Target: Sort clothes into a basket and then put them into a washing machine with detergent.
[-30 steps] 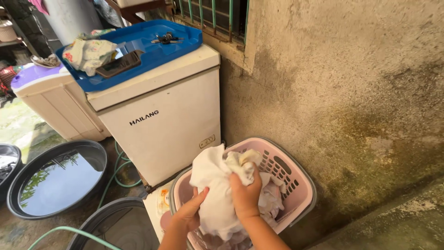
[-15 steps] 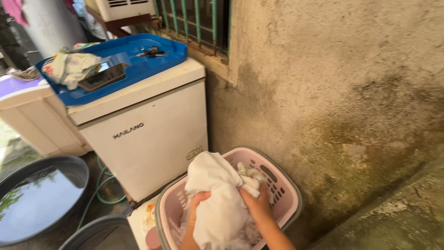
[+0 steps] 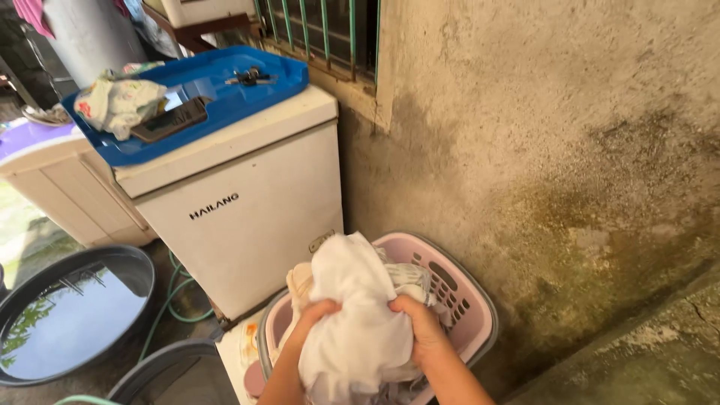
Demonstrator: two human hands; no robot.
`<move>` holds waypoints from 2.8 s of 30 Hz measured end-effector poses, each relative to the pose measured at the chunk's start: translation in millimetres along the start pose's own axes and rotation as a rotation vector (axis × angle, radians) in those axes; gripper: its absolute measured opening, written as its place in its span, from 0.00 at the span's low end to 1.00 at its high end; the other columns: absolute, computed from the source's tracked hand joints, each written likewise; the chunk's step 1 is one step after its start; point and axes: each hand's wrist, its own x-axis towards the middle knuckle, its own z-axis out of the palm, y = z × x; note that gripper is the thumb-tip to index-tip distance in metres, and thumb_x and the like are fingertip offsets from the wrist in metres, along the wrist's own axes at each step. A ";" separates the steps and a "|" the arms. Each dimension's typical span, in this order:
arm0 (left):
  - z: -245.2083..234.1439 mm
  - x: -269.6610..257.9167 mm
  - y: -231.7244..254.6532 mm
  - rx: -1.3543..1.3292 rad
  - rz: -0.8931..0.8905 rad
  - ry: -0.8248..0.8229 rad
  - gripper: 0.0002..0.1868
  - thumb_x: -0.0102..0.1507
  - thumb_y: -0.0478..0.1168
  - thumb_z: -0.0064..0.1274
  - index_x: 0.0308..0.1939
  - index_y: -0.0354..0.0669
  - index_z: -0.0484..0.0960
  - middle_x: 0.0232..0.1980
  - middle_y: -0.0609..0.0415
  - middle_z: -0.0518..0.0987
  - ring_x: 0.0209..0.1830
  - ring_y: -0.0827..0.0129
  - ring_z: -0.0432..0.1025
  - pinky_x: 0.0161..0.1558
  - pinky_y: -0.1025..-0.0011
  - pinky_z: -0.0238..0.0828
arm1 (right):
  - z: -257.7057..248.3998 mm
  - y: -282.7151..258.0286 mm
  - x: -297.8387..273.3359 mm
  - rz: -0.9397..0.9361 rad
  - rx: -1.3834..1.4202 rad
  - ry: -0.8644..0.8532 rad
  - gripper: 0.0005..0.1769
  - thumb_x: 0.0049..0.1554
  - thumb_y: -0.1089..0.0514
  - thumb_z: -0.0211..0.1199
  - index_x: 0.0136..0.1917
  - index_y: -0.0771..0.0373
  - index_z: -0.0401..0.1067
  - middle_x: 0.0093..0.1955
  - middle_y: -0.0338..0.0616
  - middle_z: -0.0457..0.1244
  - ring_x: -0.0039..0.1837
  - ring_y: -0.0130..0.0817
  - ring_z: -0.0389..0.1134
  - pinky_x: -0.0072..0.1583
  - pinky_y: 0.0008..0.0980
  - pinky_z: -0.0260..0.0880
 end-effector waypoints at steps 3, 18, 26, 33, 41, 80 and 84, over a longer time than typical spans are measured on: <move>-5.1 25.3 10.6 0.133 0.072 0.089 0.40 0.48 0.49 0.64 0.62 0.34 0.77 0.54 0.40 0.84 0.51 0.54 0.80 0.52 0.59 0.77 | 55.1 -10.3 -27.8 -0.213 -0.184 0.059 0.27 0.42 0.66 0.63 0.58 0.68 0.75 0.51 0.51 0.71 0.51 0.45 0.73 0.53 0.41 0.75; 50.0 104.2 34.4 -0.686 0.196 -0.474 0.37 0.63 0.59 0.40 0.68 0.37 0.70 0.64 0.40 0.76 0.61 0.51 0.72 0.63 0.56 0.69 | 145.8 -80.6 -71.0 -0.967 -0.767 -0.124 0.31 0.41 0.63 0.71 0.59 0.60 0.70 0.52 0.37 0.68 0.54 0.29 0.68 0.54 0.29 0.70; 72.0 21.5 161.4 -1.100 0.053 -0.867 0.45 0.62 0.74 0.30 0.65 0.42 0.71 0.62 0.42 0.76 0.59 0.49 0.72 0.61 0.53 0.68 | 218.2 -133.2 -161.4 -1.392 -1.322 -0.377 0.20 0.45 0.60 0.73 0.51 0.63 0.73 0.48 0.42 0.71 0.49 0.33 0.72 0.53 0.31 0.73; 99.3 19.2 198.5 -1.001 0.317 -0.882 0.36 0.66 0.65 0.41 0.68 0.46 0.69 0.65 0.47 0.75 0.64 0.58 0.71 0.67 0.60 0.68 | 255.4 -135.1 -249.8 -1.865 -1.533 -0.372 0.29 0.44 0.60 0.76 0.58 0.66 0.72 0.54 0.55 0.67 0.57 0.54 0.68 0.60 0.41 0.69; 123.2 -119.1 211.4 -0.869 0.168 -0.976 0.35 0.66 0.65 0.40 0.67 0.45 0.70 0.64 0.46 0.76 0.63 0.57 0.72 0.66 0.60 0.69 | 243.1 -129.2 -386.7 -1.976 -1.695 -0.167 0.30 0.46 0.58 0.78 0.59 0.64 0.72 0.55 0.52 0.67 0.56 0.53 0.65 0.60 0.43 0.67; 292.7 -657.2 -211.8 0.120 -0.575 -1.246 0.35 0.66 0.62 0.35 0.64 0.39 0.77 0.61 0.45 0.82 0.60 0.52 0.76 0.62 0.58 0.72 | -319.2 122.1 -764.7 -0.990 -1.314 1.273 0.29 0.45 0.52 0.75 0.57 0.61 0.70 0.52 0.55 0.62 0.57 0.53 0.66 0.57 0.45 0.68; 272.7 -626.7 -250.7 0.800 -0.015 -1.088 0.27 0.68 0.57 0.42 0.60 0.43 0.82 0.58 0.45 0.82 0.61 0.50 0.76 0.60 0.58 0.72 | -364.4 145.2 -731.9 -0.946 -1.311 1.157 0.30 0.46 0.52 0.75 0.59 0.59 0.69 0.60 0.57 0.63 0.65 0.55 0.64 0.65 0.46 0.65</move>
